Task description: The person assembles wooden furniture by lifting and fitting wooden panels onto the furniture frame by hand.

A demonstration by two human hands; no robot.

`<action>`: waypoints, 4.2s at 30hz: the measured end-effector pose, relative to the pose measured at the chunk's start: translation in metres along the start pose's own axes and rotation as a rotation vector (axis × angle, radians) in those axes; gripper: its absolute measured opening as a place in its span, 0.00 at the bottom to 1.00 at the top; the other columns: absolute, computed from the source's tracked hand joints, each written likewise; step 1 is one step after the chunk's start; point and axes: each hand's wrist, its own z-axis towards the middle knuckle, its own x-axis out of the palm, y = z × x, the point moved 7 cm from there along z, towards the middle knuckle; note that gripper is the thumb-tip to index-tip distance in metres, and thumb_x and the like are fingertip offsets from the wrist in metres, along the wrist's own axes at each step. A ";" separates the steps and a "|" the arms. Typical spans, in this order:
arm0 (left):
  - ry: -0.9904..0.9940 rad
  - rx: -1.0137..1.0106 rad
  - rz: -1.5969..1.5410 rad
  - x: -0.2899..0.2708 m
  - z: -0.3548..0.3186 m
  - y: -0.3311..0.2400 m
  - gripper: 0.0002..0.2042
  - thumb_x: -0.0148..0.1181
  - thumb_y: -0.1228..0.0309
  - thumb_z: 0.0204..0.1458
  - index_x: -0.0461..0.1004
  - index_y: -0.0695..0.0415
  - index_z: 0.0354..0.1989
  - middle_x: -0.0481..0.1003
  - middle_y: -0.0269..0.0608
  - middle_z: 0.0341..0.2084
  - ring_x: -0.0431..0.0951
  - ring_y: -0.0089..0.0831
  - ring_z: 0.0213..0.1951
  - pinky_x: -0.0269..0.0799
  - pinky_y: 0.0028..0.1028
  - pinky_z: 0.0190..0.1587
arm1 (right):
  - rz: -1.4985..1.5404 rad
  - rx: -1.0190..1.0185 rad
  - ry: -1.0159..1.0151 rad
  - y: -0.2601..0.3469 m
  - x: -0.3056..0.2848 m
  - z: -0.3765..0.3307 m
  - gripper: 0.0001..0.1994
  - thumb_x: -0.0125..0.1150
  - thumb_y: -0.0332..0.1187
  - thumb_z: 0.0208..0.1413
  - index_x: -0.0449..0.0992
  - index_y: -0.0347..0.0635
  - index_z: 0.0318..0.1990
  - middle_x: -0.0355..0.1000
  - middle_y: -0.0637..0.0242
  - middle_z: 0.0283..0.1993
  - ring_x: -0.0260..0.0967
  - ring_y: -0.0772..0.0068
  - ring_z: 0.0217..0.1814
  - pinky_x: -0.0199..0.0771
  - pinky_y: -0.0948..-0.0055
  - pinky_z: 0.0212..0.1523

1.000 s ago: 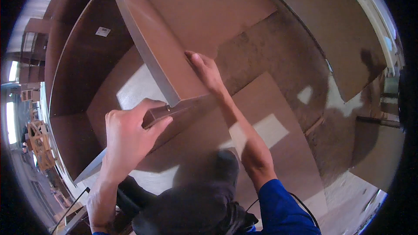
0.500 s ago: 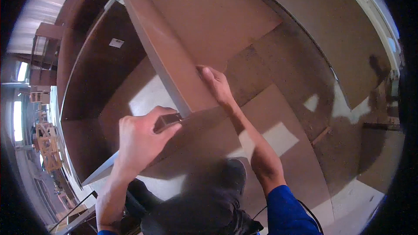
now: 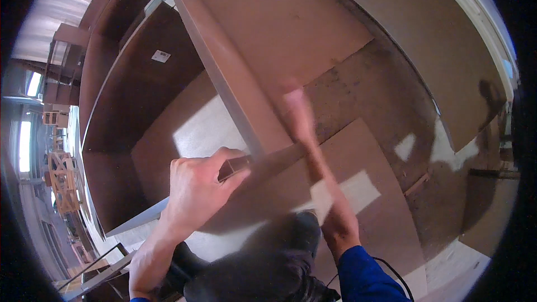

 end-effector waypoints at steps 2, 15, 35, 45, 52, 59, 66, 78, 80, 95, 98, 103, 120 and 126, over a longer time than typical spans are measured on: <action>-0.029 -0.026 0.054 -0.007 -0.008 0.016 0.13 0.72 0.69 0.45 0.81 0.60 0.37 0.81 0.47 0.25 0.84 0.35 0.27 0.77 0.27 0.32 | 0.064 -0.013 0.147 -0.004 0.051 0.000 0.23 0.49 0.42 0.67 0.67 0.34 0.62 0.70 0.60 0.62 0.64 0.67 0.64 0.62 0.67 0.64; -0.312 -0.025 -0.116 -0.079 0.045 0.100 0.10 0.65 0.67 0.53 0.80 0.57 0.41 0.81 0.41 0.38 0.82 0.30 0.35 0.77 0.28 0.41 | -0.048 0.051 0.445 0.080 0.082 0.020 0.37 0.48 0.61 0.62 0.65 0.36 0.65 0.64 0.57 0.67 0.56 0.61 0.71 0.53 0.60 0.70; -0.197 0.008 0.133 -0.162 0.293 0.267 0.11 0.70 0.70 0.43 0.80 0.58 0.36 0.82 0.43 0.32 0.83 0.38 0.36 0.75 0.34 0.40 | -0.605 -0.211 0.511 0.197 0.208 0.066 0.43 0.56 0.18 0.43 0.48 0.34 0.71 0.53 0.43 0.71 0.54 0.46 0.72 0.58 0.62 0.70; -0.221 -0.075 0.151 -0.168 0.289 0.261 0.10 0.67 0.71 0.40 0.79 0.56 0.34 0.79 0.50 0.31 0.79 0.50 0.36 0.73 0.40 0.39 | -0.733 -0.115 0.528 0.194 0.212 0.066 0.46 0.58 0.19 0.41 0.47 0.38 0.72 0.55 0.49 0.72 0.58 0.49 0.70 0.66 0.61 0.65; -0.284 -0.075 0.207 -0.167 0.286 0.280 0.10 0.61 0.70 0.42 0.78 0.59 0.34 0.78 0.54 0.32 0.78 0.55 0.40 0.73 0.45 0.42 | -0.526 -0.019 0.545 0.172 0.215 0.068 0.35 0.54 0.30 0.54 0.53 0.37 0.71 0.54 0.48 0.73 0.51 0.54 0.76 0.50 0.63 0.73; -0.366 0.159 0.195 -0.163 0.304 0.283 0.10 0.58 0.75 0.39 0.77 0.62 0.32 0.77 0.59 0.29 0.78 0.57 0.36 0.73 0.48 0.42 | -0.132 0.201 0.466 0.051 0.165 0.183 0.40 0.22 0.61 0.68 0.46 0.36 0.73 0.39 0.59 0.79 0.34 0.62 0.80 0.31 0.61 0.77; -0.402 0.097 0.191 -0.166 0.296 0.276 0.10 0.59 0.75 0.43 0.77 0.61 0.36 0.77 0.57 0.34 0.78 0.53 0.40 0.73 0.43 0.43 | -0.112 0.259 0.603 -0.004 0.200 0.162 0.39 0.33 0.60 0.67 0.48 0.36 0.73 0.45 0.57 0.76 0.40 0.61 0.78 0.38 0.63 0.75; -0.129 0.326 -0.099 -0.125 0.012 0.111 0.20 0.66 0.58 0.49 0.77 0.62 0.43 0.76 0.49 0.41 0.77 0.39 0.44 0.71 0.32 0.48 | 0.082 0.233 0.654 0.005 0.122 -0.005 0.35 0.39 0.55 0.69 0.48 0.36 0.72 0.50 0.59 0.74 0.45 0.64 0.76 0.44 0.67 0.73; -0.037 0.221 -0.055 -0.104 -0.024 0.069 0.27 0.72 0.51 0.40 0.77 0.60 0.42 0.75 0.48 0.38 0.77 0.41 0.40 0.72 0.33 0.44 | 0.244 0.326 0.514 -0.012 0.104 -0.023 0.35 0.39 0.54 0.69 0.47 0.36 0.73 0.49 0.60 0.75 0.44 0.65 0.76 0.44 0.67 0.73; -0.221 -0.018 0.207 -0.039 -0.027 0.043 0.14 0.73 0.65 0.44 0.74 0.59 0.27 0.74 0.45 0.15 0.73 0.43 0.17 0.67 0.34 0.23 | 0.203 0.154 0.512 0.020 0.084 -0.058 0.32 0.44 0.50 0.69 0.49 0.44 0.74 0.42 0.61 0.78 0.34 0.66 0.80 0.37 0.66 0.76; -0.111 -0.006 0.194 -0.027 -0.027 0.041 0.14 0.73 0.64 0.44 0.74 0.59 0.26 0.73 0.45 0.14 0.73 0.43 0.17 0.66 0.33 0.23 | 0.204 0.115 0.509 0.026 0.086 -0.052 0.32 0.44 0.50 0.69 0.49 0.44 0.73 0.42 0.61 0.78 0.34 0.65 0.80 0.36 0.66 0.76; -0.043 -0.073 0.274 -0.018 -0.031 0.046 0.16 0.74 0.63 0.42 0.75 0.62 0.27 0.73 0.48 0.15 0.73 0.45 0.19 0.67 0.37 0.29 | 0.154 0.112 0.543 0.032 0.087 -0.052 0.34 0.39 0.50 0.70 0.45 0.34 0.73 0.41 0.57 0.78 0.34 0.63 0.80 0.35 0.67 0.75; -0.139 0.032 0.223 -0.012 -0.036 0.035 0.13 0.74 0.65 0.43 0.78 0.60 0.30 0.70 0.39 0.11 0.70 0.35 0.13 0.64 0.31 0.21 | 0.267 0.123 0.493 0.011 0.085 -0.046 0.33 0.45 0.50 0.69 0.51 0.39 0.72 0.43 0.59 0.78 0.36 0.64 0.80 0.38 0.67 0.75; -0.107 0.016 0.226 -0.015 -0.035 0.031 0.13 0.74 0.67 0.42 0.78 0.61 0.30 0.73 0.40 0.14 0.73 0.35 0.15 0.66 0.29 0.22 | 0.262 0.116 0.484 0.014 0.083 -0.047 0.32 0.46 0.49 0.69 0.51 0.39 0.72 0.43 0.59 0.78 0.36 0.64 0.80 0.38 0.67 0.75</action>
